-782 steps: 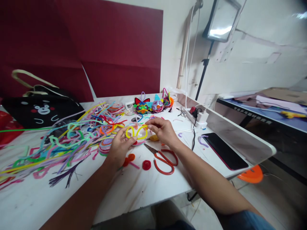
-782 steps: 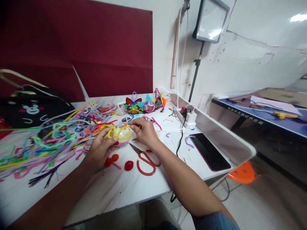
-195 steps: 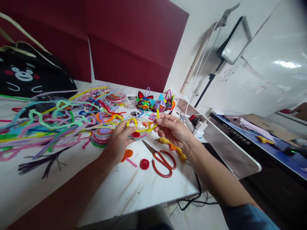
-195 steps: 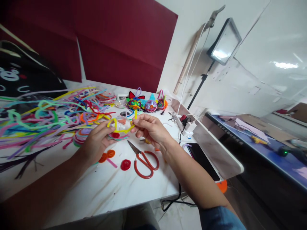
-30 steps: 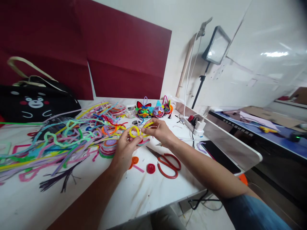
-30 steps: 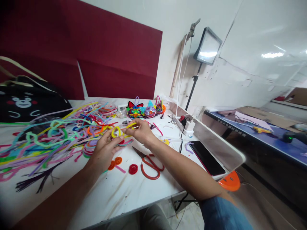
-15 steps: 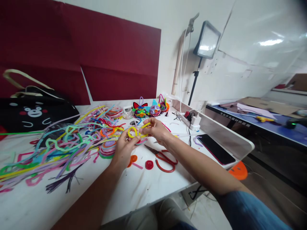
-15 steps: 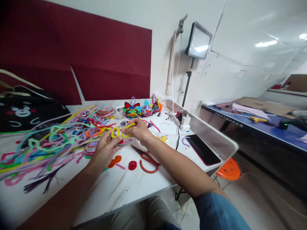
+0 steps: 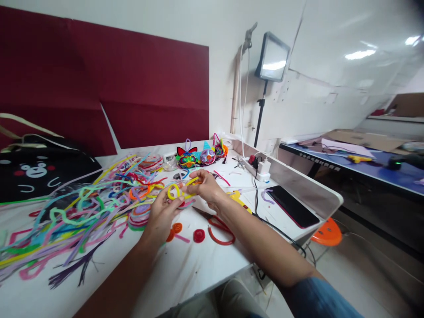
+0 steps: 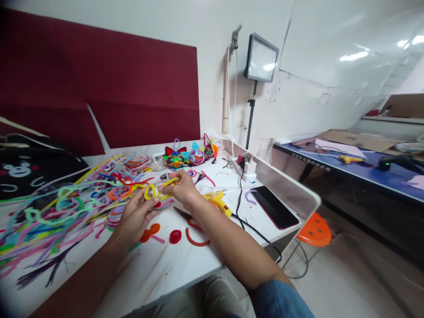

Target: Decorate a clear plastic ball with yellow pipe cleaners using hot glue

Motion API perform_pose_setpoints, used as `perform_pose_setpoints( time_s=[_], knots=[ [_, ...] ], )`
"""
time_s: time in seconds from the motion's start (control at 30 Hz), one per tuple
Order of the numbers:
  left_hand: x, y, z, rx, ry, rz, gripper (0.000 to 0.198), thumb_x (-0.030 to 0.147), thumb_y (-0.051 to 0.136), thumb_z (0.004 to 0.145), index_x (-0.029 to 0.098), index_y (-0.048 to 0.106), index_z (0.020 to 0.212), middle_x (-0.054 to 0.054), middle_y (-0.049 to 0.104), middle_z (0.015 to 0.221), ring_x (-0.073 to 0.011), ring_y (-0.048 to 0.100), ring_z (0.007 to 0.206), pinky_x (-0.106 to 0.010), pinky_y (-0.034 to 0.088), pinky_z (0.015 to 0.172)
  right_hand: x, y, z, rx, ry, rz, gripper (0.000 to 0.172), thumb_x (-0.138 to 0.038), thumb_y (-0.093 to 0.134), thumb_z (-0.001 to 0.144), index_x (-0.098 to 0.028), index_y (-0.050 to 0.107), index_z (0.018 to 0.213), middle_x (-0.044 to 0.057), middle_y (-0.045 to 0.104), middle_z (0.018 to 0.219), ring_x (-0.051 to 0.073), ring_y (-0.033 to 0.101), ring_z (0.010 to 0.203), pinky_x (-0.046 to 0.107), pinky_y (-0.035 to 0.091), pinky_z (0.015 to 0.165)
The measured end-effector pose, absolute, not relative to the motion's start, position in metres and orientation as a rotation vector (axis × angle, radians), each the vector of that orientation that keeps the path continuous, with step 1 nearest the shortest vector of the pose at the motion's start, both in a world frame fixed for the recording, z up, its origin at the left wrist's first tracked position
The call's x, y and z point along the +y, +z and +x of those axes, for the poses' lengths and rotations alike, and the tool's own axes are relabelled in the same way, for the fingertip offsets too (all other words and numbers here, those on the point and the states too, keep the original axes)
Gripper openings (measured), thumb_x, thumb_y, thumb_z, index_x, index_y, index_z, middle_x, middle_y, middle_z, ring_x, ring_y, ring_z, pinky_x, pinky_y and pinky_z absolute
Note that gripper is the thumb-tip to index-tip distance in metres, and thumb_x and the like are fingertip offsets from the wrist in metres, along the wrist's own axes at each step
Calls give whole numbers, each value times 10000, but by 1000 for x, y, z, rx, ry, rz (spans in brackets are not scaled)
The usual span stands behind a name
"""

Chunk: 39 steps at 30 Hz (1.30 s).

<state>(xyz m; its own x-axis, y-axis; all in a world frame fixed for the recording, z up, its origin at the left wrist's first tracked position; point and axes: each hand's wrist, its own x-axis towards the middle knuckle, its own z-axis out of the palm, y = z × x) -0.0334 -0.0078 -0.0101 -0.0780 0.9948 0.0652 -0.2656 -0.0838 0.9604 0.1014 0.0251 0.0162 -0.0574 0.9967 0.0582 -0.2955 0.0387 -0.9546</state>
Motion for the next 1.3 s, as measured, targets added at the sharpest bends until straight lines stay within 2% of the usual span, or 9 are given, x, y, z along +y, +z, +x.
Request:
perform_pose_setpoints(
  time_s=[0.23,0.47,0.73,0.97,1.13,1.3],
  knots=[
    [-7,-11,-31,1058,1429,1012,556,243,853,528,223,635,1039,9,704,947,-135,677,764,-210,564,643,23,15,104,-981,1377,-899,643,-144,912,353,-202,524,863,-105,585,648,95,560,555,243,455,582],
    [-10,-6,-27,1100,1437,931,529,163,851,475,238,656,961,17,688,905,-118,647,674,-189,549,567,24,12,104,-962,1405,-906,631,-132,906,380,-212,529,880,-100,592,685,93,552,558,242,460,576],
    [-11,-15,-27,1110,1445,1014,553,235,840,555,221,631,1067,1,700,905,-150,679,735,-209,565,624,18,18,109,-962,1440,-911,616,-100,886,400,-203,519,883,-94,590,713,92,560,566,237,458,580],
    [-10,-21,-26,1073,1463,1051,581,245,802,614,201,617,1164,-23,704,956,-157,686,754,-224,560,615,18,11,110,-980,1432,-895,600,-162,879,428,-213,520,905,-85,600,710,107,562,594,258,458,603],
    [-10,-19,-26,1058,1445,1054,584,267,810,584,195,635,1137,-44,723,1005,-192,705,839,-258,583,675,19,6,110,-1001,1422,-876,637,-227,884,415,-212,519,937,-75,603,731,113,573,614,264,455,611],
    [-11,-18,-25,1032,1443,1051,515,255,809,588,192,634,1068,-35,721,963,-184,702,815,-260,582,671,18,8,111,-1000,1412,-885,657,-234,881,389,-204,524,940,-94,564,698,102,559,589,252,439,601]
  ],
)
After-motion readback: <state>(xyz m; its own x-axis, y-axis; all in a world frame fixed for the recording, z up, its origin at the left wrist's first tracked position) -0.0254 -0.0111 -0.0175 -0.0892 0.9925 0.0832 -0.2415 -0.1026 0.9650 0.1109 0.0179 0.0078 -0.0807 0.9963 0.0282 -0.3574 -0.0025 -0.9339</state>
